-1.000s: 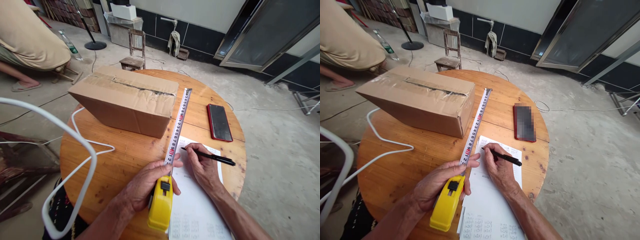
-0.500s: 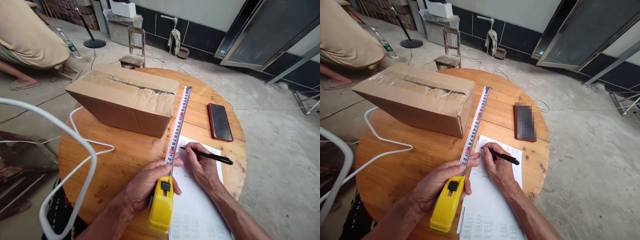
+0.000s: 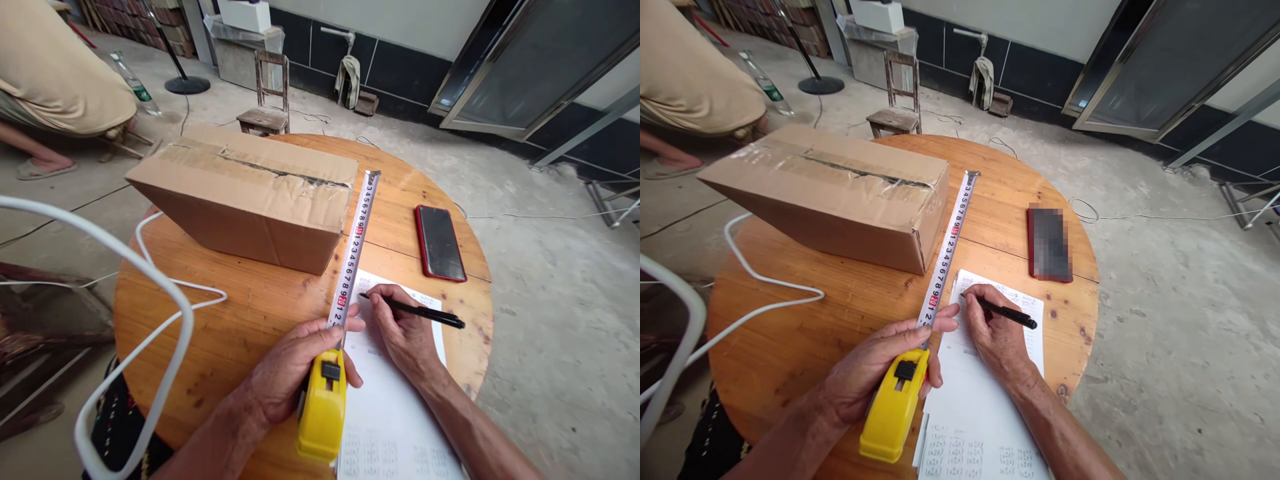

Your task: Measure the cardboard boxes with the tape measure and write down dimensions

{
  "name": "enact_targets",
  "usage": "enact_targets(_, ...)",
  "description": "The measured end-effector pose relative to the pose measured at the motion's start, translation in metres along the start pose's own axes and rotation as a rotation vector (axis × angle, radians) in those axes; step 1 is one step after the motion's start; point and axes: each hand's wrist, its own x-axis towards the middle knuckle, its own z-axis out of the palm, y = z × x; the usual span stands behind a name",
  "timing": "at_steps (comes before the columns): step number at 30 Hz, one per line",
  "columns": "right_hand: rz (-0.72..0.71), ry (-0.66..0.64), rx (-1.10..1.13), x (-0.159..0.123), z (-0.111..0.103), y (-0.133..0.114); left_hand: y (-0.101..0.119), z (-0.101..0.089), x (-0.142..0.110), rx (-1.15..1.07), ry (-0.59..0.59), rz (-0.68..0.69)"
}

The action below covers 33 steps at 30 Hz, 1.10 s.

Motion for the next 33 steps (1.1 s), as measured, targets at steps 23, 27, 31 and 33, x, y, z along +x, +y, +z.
enact_targets(23, 0.001, 0.013, 0.009, 0.0000, 0.0005, 0.0007, 0.0005, 0.0008, -0.0016, -0.015, 0.006, -0.015)
enact_targets(27, 0.042, 0.022, 0.024, -0.0023, -0.0004, 0.0013, 0.0012, 0.0006, -0.0012, -0.010, -0.001, -0.013)
enact_targets(31, 0.075, 0.019, 0.037, -0.0034, -0.0005, 0.0013, 0.0021, 0.0003, -0.0009, -0.010, 0.004, -0.026)
enact_targets(33, 0.077, 0.017, 0.036, -0.0027, 0.0000, 0.0013, 0.0021, 0.0005, -0.0012, -0.011, 0.004, -0.022)
